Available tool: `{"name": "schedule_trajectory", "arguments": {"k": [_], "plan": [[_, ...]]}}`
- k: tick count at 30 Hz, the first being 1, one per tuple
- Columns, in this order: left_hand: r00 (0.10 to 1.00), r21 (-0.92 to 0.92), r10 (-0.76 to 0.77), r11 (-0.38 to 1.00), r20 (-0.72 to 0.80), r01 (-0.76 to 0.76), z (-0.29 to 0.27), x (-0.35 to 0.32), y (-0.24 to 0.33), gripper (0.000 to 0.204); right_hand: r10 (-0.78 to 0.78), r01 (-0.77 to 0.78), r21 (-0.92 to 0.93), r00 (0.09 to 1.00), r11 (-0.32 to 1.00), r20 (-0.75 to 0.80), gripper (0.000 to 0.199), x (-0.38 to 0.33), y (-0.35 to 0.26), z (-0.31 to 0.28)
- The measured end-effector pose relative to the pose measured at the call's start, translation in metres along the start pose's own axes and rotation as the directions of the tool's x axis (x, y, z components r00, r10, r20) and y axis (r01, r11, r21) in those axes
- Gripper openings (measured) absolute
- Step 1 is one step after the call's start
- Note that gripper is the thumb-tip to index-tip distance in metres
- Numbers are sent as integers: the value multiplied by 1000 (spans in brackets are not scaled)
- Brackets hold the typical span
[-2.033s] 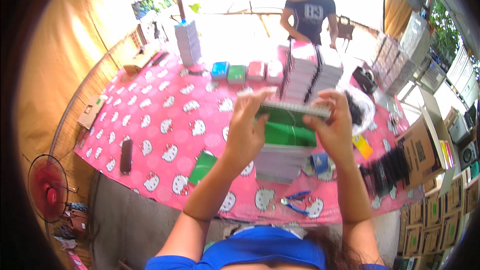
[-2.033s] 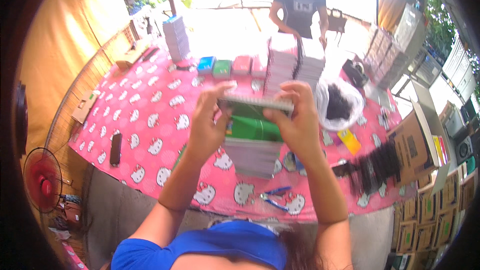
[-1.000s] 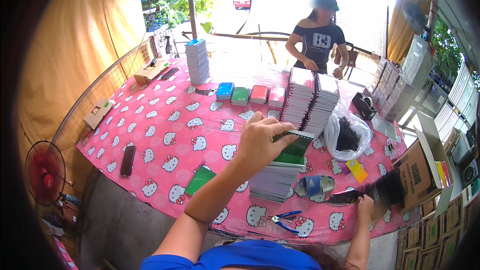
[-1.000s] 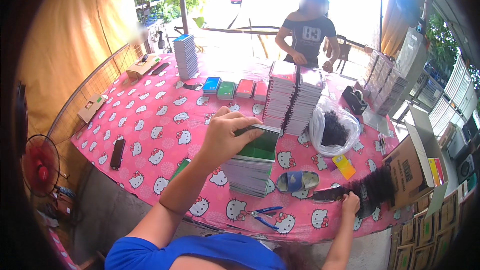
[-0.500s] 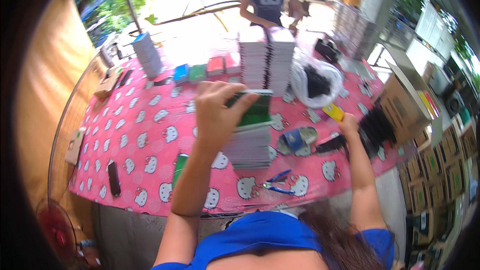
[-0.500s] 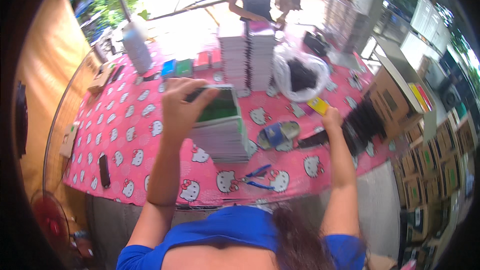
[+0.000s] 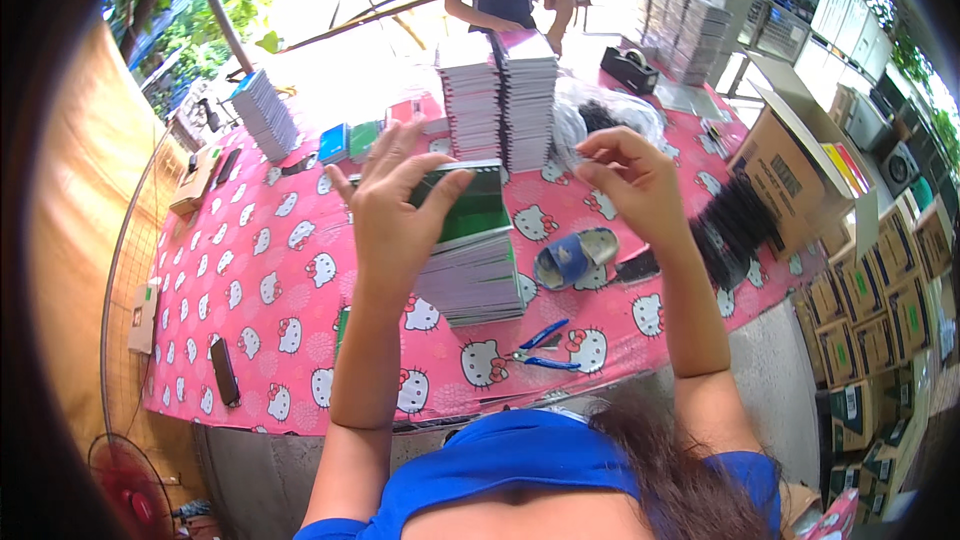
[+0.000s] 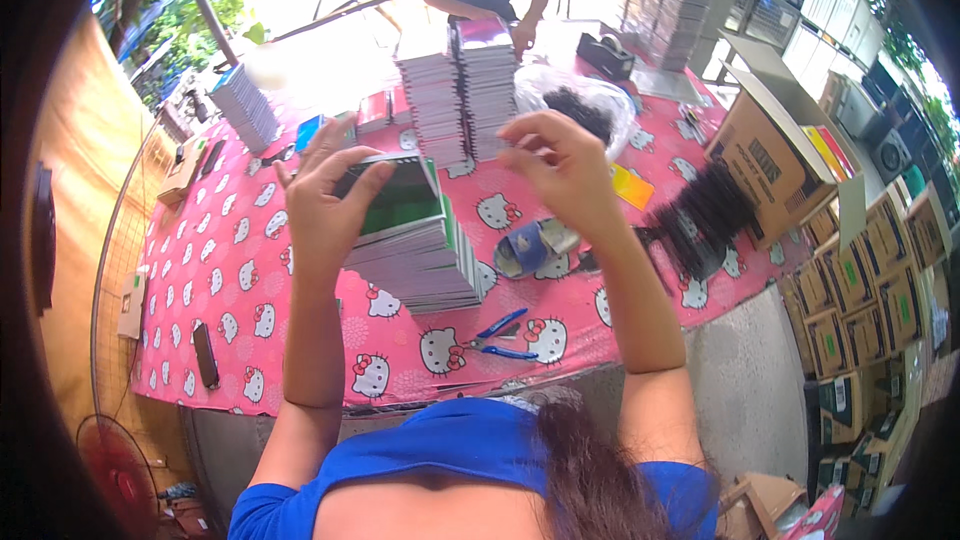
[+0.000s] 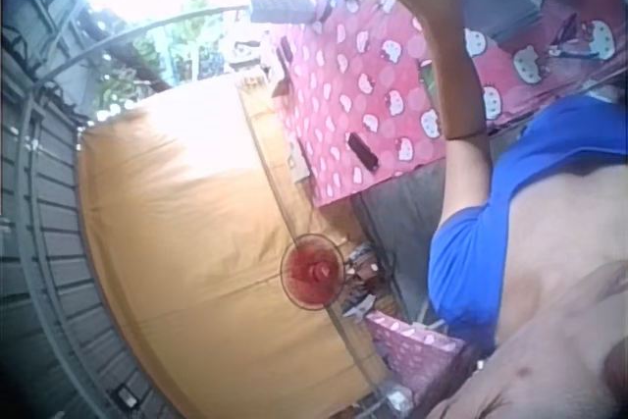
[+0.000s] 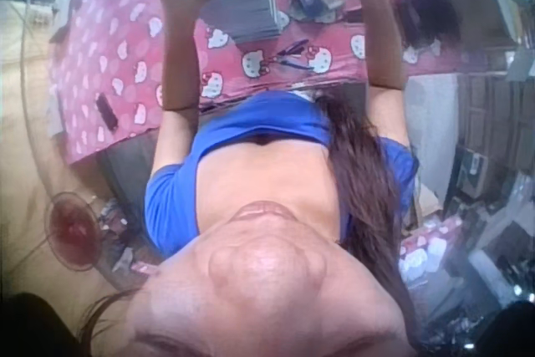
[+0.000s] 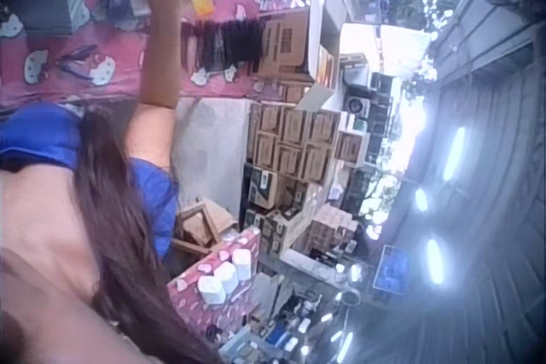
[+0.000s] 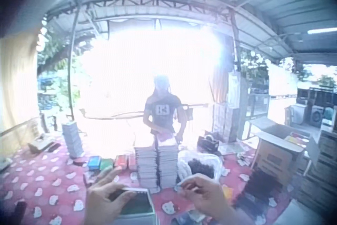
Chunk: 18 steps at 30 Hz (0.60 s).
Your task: The person assembles spiral-bound notebooks by inserting plastic coils into the pre-punched holes of notebook stacks and trimming the excess coil with pliers.
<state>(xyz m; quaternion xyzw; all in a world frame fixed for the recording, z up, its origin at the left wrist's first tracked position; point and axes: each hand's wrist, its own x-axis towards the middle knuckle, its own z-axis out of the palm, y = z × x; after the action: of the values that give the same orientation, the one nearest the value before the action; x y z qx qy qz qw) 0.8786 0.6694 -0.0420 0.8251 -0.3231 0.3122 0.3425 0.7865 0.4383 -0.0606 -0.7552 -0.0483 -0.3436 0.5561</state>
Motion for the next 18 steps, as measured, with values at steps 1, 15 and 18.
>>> {"name": "schedule_trajectory", "arguments": {"k": [1, 15, 18], "plan": [[999, -66, -17, 998, 36, 19, -4, -1, -2, 24, -42, 45, -49, 997, 998, 58, 21, 7, -12, 16], [998, -155, 24, 987, -61, -33, -5, -4, 2, 21, 115, -48, -145, 859, 988, 499, 16, 43, -30, 28], [996, -187, 17, 982, -89, -34, -4, -4, 4, 21, 11, 161, -255, 828, 953, 560, 18, 48, -39, 26]]}}
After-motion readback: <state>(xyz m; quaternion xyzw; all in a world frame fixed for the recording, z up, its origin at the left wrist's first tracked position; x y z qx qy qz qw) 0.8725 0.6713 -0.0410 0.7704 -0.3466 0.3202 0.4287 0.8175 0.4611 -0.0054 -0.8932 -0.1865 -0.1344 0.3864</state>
